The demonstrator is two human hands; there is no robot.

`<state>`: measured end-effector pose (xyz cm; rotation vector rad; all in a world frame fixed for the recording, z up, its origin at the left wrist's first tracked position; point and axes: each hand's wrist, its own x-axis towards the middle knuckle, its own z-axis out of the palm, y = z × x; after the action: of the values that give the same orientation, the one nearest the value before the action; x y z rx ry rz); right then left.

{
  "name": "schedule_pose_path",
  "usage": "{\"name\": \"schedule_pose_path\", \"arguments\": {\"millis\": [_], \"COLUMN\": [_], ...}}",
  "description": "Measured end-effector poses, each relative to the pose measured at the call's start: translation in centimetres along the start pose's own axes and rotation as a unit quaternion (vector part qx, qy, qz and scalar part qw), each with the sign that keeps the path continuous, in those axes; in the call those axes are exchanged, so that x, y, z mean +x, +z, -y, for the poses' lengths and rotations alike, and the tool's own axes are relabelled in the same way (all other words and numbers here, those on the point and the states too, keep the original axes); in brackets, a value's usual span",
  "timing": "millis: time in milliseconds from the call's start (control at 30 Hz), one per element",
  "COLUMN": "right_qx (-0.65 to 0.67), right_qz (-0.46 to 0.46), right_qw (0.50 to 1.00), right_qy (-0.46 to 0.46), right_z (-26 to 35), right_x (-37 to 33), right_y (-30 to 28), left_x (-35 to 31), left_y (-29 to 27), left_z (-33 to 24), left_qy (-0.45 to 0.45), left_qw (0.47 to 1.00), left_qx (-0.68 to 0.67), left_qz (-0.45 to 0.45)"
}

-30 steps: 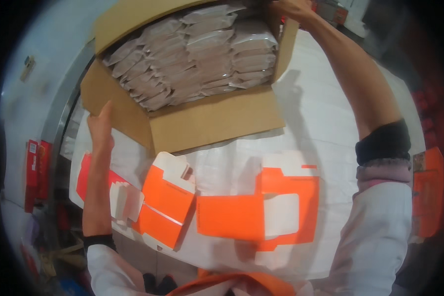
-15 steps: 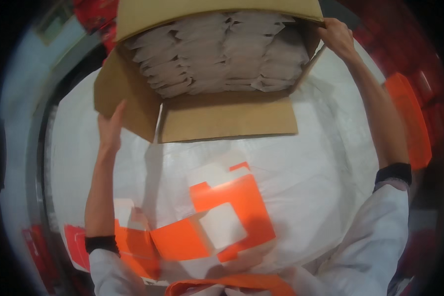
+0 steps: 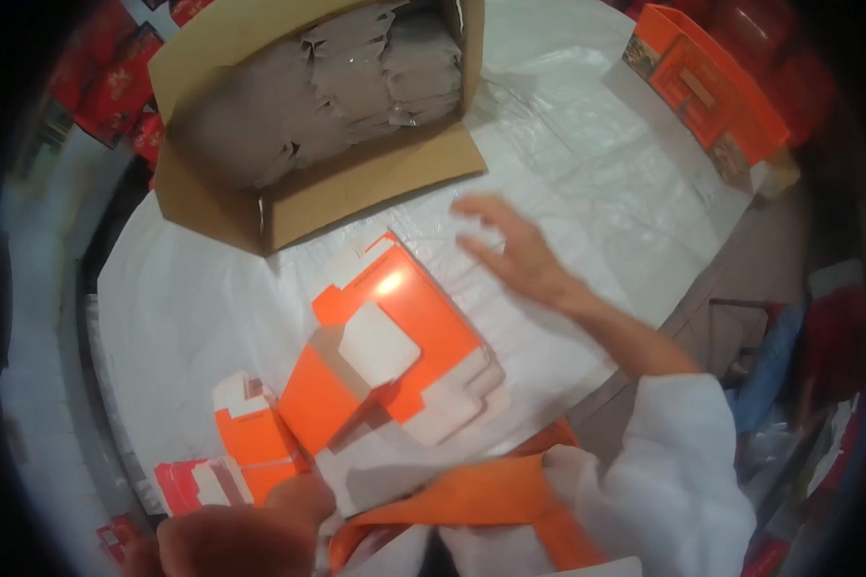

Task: The person unpacks a large orange box, removes cardboard inserts, and assembles smaller orange boxes by folding and tucking flaps. They place the assembled boxes into a larger container and continue folding additional boxes on a table.

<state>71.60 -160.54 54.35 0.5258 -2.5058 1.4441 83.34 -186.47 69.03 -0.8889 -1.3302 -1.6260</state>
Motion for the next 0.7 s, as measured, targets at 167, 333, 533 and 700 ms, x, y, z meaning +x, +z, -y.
{"name": "schedule_pose_path", "arguments": {"millis": [167,333,533,700], "right_qx": [0.025,-0.003,0.015,0.05], "right_qz": [0.01,-0.005,0.017,0.028], "right_qw": [0.999,0.999,1.0,0.998], "right_qy": [0.031,0.042,0.017,-0.002], "right_z": [5.0,5.9,7.2,8.6], "right_x": [-11.3,-17.5,-18.2,-16.4], "right_y": [3.1,4.9,6.0,6.8], "left_x": [-3.1,-4.6,-5.5,-5.9], "left_y": [3.5,4.4,3.9,3.1], "left_z": [-5.3,-8.0,-9.7,-9.9], "left_qy": [0.068,0.1,0.135,0.138], "left_qw": [0.993,0.987,0.983,0.987], "left_qx": [-0.096,-0.129,-0.121,-0.081], "left_qz": [0.015,0.004,-0.006,-0.024]}}
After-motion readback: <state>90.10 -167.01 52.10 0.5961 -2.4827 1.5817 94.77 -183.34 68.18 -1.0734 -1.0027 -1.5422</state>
